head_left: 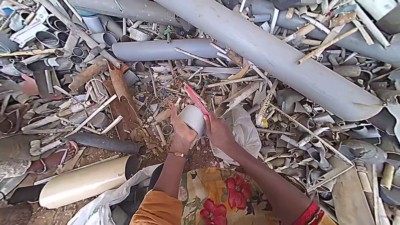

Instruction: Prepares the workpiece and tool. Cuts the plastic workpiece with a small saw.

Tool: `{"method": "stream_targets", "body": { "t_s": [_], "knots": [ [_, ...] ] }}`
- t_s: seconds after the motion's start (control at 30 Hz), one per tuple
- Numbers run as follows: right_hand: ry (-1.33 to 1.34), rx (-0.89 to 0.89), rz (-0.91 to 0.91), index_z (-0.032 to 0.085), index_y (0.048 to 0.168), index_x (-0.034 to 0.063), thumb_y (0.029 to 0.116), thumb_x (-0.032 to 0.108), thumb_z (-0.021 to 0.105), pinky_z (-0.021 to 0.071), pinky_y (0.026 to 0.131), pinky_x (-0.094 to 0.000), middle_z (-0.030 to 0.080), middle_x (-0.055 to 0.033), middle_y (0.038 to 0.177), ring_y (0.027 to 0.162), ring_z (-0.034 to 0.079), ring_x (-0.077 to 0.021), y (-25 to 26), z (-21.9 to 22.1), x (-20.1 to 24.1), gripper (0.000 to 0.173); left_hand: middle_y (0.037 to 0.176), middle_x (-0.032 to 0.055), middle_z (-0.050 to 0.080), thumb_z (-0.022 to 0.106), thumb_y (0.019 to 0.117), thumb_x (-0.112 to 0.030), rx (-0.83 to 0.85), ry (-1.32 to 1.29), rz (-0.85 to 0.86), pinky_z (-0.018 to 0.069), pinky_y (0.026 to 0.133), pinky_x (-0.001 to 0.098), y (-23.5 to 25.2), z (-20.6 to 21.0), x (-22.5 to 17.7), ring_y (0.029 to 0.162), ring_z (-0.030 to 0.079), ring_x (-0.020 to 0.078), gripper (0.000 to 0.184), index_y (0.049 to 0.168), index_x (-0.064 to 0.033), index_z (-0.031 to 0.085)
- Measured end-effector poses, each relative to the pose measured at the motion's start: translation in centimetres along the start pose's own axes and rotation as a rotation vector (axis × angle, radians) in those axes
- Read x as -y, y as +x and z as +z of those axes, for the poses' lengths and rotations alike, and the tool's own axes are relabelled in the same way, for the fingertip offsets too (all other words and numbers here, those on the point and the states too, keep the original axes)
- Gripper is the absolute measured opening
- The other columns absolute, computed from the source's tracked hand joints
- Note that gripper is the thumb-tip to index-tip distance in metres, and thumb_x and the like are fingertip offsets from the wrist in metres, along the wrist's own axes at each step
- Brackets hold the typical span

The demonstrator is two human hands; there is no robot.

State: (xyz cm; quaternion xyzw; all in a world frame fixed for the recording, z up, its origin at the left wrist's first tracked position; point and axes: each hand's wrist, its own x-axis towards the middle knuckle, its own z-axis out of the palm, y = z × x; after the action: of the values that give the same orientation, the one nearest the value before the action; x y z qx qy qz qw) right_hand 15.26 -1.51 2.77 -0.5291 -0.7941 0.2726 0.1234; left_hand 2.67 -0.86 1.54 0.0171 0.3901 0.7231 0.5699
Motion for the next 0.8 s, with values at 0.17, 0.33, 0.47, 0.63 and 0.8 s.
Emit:
{"method": "stream_targets", "body": {
  "t_s": [0.17, 0.33, 0.47, 0.63, 0.8],
  "knots": [
    [-0.087, 0.064, -0.063, 0.054, 0.137, 0.002, 0.113, 0.031, 0.031, 0.0541, 0.083, -0.0523, 0.071, -0.0213, 0.099, 0.1, 0.071, -0.0398, -0.6, 0.6, 0.7, 0.045, 0.133, 0.0124, 0.064, 0.011, 0.1006, -0.071, 0.036, -0.027, 0.0, 0.0551, 0.092, 0.0474, 0.3, -0.4, 0.0, 0.116, 0.065, 0.0265, 0.081, 0.143, -0.0127, 0.048],
    [-0.107, 0.034, -0.119, 0.054, 0.137, 0.0005, 0.1125, 0.029, 0.033, 0.0541, 0.082, -0.0534, 0.07, -0.0227, 0.097, 0.096, 0.071, -0.0418, -1.2, 0.7, 0.2, 0.044, 0.128, 0.0142, 0.066, 0.01, 0.1016, -0.069, 0.043, -0.044, -0.016, 0.0573, 0.087, 0.0443, -0.2, 0.0, -0.1, 0.108, 0.068, 0.0259, 0.082, 0.141, -0.0103, 0.051],
    [-0.017, -0.009, -0.096, 0.056, 0.137, 0.0, 0.1129, 0.029, 0.032, 0.0538, 0.084, -0.0533, 0.071, -0.0224, 0.098, 0.099, 0.07, -0.0404, -0.2, 1.6, -0.1, 0.045, 0.132, 0.0121, 0.064, 0.014, 0.1003, -0.072, 0.019, -0.054, 0.007, 0.0552, 0.093, 0.0476, 0.3, -1.0, -0.5, 0.115, 0.065, 0.0253, 0.08, 0.143, -0.0125, 0.048],
    [-0.023, -0.102, -0.074, 0.056, 0.134, -0.0011, 0.1127, 0.031, 0.032, 0.0555, 0.078, -0.0517, 0.071, -0.0205, 0.091, 0.092, 0.072, -0.0392, -0.5, 2.0, -0.4, 0.045, 0.126, 0.0121, 0.066, 0.018, 0.1008, -0.07, -0.039, -0.011, -0.003, 0.0558, 0.087, 0.0522, -0.5, -1.1, -1.2, 0.111, 0.066, 0.0267, 0.076, 0.14, -0.0139, 0.052],
    [-0.088, -0.205, -0.217, 0.064, 0.127, -0.0003, 0.1105, 0.026, 0.039, 0.0554, 0.067, -0.0513, 0.071, -0.0196, 0.082, 0.078, 0.072, -0.0404, -1.2, 3.0, -0.2, 0.04, 0.143, 0.0106, 0.057, 0.018, 0.1007, -0.071, 0.014, -0.1, 0.01, 0.0508, 0.101, 0.0527, 0.1, -1.5, -2.1, 0.129, 0.057, 0.0271, 0.077, 0.147, -0.0152, 0.044]
  ]
}}
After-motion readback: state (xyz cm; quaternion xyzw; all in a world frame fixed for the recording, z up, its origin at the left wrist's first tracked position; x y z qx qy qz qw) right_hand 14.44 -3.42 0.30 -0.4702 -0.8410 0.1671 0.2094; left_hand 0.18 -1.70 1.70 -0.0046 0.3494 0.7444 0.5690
